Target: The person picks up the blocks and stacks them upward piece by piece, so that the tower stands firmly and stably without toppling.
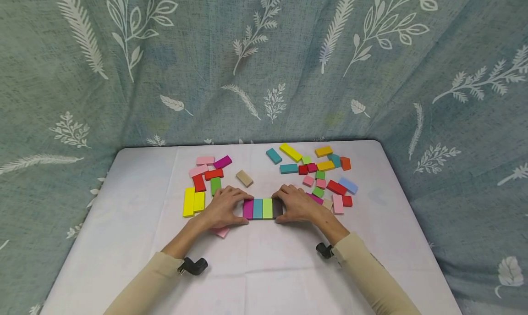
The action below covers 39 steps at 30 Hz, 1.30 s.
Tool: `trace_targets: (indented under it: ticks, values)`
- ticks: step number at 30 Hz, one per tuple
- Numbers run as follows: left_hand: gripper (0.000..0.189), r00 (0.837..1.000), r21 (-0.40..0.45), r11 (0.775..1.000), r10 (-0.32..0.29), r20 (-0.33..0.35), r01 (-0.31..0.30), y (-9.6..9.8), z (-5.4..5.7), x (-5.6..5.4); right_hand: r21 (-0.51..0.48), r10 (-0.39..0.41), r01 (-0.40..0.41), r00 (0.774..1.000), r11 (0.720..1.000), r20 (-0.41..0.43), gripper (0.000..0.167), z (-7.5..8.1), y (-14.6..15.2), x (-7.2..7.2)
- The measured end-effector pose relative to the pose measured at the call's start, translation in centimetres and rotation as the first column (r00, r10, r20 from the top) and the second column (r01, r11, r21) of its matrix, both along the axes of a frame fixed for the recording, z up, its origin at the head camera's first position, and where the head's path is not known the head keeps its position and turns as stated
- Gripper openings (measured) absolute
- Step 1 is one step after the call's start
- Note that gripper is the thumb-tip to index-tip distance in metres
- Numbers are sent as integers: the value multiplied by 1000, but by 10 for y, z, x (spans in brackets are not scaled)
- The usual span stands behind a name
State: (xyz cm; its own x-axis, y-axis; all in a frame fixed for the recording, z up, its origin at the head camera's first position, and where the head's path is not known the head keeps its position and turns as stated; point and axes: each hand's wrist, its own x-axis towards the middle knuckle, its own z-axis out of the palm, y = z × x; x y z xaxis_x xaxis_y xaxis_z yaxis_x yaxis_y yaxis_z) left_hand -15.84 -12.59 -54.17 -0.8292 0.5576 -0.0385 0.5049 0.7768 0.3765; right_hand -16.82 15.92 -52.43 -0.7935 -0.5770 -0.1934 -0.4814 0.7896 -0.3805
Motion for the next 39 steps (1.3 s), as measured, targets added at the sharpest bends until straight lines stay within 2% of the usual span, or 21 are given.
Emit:
trace_targets:
  ticks: [8,12,15,18,21,25,29,34,39]
  values:
    - [73,1000,-6,1000,4,9,-4,0,-2,0,-35,-39,39,999,999,5,78,-1,6,6]
    - [73,1000,-4,1000,4,9,-4,-1,-4,1,-80,-93,93,996,992,7,78,3,17,12]
    - [73,1000,10,1000,4,5,-4,-1,-5,1,-125,-164,164,986,979,14,72,10,33,13]
    - [73,1000,29,1000,1,-4,-1,-2,-5,2,-140,-259,260,966,955,26,63,19,54,11]
    - [74,1000,42,999,-3,-14,4,-3,-5,4,-126,-356,358,934,925,38,56,26,81,9]
    - [73,1000,61,998,-8,-21,9,-5,-4,5,-86,-448,451,892,888,56,54,29,116,11]
    - [71,1000,71,997,-11,-28,13,-7,-3,6,-40,-479,484,873,874,91,61,26,141,17]
    - [68,1000,59,998,-16,-22,17,-9,-4,6,2,-478,486,859,874,181,69,20,151,23]
    - [65,1000,50,999,-18,-21,19,-11,-6,5,38,-468,468,870,883,154,70,18,151,23]
